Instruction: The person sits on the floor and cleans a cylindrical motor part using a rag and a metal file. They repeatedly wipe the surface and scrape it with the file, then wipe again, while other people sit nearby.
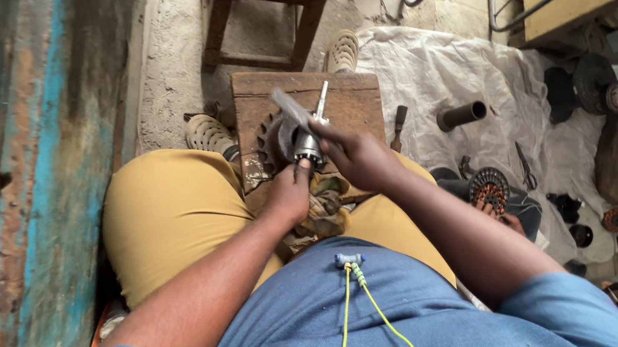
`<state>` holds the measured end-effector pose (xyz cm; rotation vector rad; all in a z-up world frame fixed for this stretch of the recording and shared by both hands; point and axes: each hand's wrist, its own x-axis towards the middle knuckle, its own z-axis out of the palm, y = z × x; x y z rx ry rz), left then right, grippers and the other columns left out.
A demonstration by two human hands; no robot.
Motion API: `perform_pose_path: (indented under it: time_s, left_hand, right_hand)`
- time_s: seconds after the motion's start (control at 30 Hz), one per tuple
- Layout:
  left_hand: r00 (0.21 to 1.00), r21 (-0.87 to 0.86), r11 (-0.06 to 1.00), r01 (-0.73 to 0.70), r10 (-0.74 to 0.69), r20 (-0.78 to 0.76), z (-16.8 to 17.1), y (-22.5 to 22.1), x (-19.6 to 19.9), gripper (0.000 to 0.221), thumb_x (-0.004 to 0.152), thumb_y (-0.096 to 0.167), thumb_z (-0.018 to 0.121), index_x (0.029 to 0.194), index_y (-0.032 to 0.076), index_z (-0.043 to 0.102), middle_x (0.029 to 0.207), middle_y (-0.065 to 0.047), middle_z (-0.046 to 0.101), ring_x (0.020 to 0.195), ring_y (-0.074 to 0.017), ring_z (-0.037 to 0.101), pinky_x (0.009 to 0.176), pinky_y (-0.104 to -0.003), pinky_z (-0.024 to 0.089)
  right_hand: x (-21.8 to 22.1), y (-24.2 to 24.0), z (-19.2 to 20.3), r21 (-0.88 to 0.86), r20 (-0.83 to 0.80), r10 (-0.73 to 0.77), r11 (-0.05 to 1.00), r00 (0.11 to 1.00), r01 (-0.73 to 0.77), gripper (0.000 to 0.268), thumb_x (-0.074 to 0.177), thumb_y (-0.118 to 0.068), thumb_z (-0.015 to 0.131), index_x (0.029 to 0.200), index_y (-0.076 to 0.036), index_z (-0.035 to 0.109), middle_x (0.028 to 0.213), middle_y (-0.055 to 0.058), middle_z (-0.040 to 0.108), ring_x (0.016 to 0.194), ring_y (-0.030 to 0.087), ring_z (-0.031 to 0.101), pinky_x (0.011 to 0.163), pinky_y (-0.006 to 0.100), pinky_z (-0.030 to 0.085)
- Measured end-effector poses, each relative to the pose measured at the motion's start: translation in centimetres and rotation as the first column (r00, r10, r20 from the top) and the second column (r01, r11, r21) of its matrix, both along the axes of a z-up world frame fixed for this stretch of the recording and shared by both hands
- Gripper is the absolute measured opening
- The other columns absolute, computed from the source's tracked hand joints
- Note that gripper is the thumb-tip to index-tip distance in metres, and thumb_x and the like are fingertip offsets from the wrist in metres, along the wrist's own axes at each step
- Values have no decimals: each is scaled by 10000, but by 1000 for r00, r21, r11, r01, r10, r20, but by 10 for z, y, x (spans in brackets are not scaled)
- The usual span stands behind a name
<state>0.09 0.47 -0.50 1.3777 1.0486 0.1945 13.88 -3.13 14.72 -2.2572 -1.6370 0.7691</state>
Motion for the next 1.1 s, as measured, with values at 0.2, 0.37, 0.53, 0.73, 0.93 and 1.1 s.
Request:
perform_pose_path:
  time_s: [0.2, 0.37, 0.53, 0.73, 0.93, 1.1]
  left_hand:
    - [1000, 9, 1000, -11, 12, -28, -5, -8, 4, 550, 1043, 517, 402, 1137, 53, 683, 1003, -226, 728, 967, -433, 683, 845, -506, 516]
    - [996, -121, 991, 51, -60, -73, 9, 3, -1, 538, 1038, 517, 369, 1166, 77, 650, 955, -215, 735, 928, -396, 716, 839, -501, 520]
    - [1000, 32, 999, 7, -7, -2, -1, -5, -4, 552, 1049, 506, 404, 1132, 38, 685, 995, -223, 718, 942, -433, 671, 830, -510, 506]
    - [1000, -13, 1000, 19, -20, -16, -2, 1, 2, 550, 1045, 512, 404, 1133, 40, 672, 955, -208, 731, 907, -409, 701, 827, -499, 519]
    - [1000, -5, 1000, 25, -25, 3, -15, -5, 2, 556, 1049, 512, 408, 1130, 35, 682, 965, -211, 735, 915, -409, 700, 824, -493, 521]
    - [1000, 22, 1000, -1, 1, 16, -7, -1, 3, 562, 1041, 520, 427, 1135, 28, 682, 964, -216, 729, 911, -412, 694, 820, -489, 522]
  right_hand:
    - [-3, 1, -5, -92, 69, -53, 994, 996, 59, 460, 1022, -338, 551, 1482, -345, 551, 715, 213, 681, 666, 353, 705, 687, 463, 528]
    - [-4, 9, -5, -128, 107, -75, 988, 991, 89, 459, 1022, -350, 532, 1480, -364, 538, 752, 193, 700, 689, 346, 715, 688, 468, 536]
    - [-1, -13, -11, 88, -7, 40, 995, 999, -39, 413, 1023, -342, 555, 1434, -325, 594, 877, 202, 736, 803, 355, 749, 709, 459, 573]
    - [-8, 3, -6, 64, 137, -37, 998, 990, 28, 449, 1027, -309, 566, 1475, -325, 570, 835, 243, 703, 810, 436, 693, 727, 507, 526]
    - [-2, -25, -20, 27, 88, -82, 996, 993, 80, 454, 1015, -317, 566, 1469, -318, 563, 801, 260, 682, 775, 431, 700, 686, 496, 525]
    - [6, -11, -27, 156, -20, -123, 980, 992, 124, 444, 1045, -269, 559, 1488, -253, 549, 855, 276, 673, 798, 414, 708, 706, 458, 539]
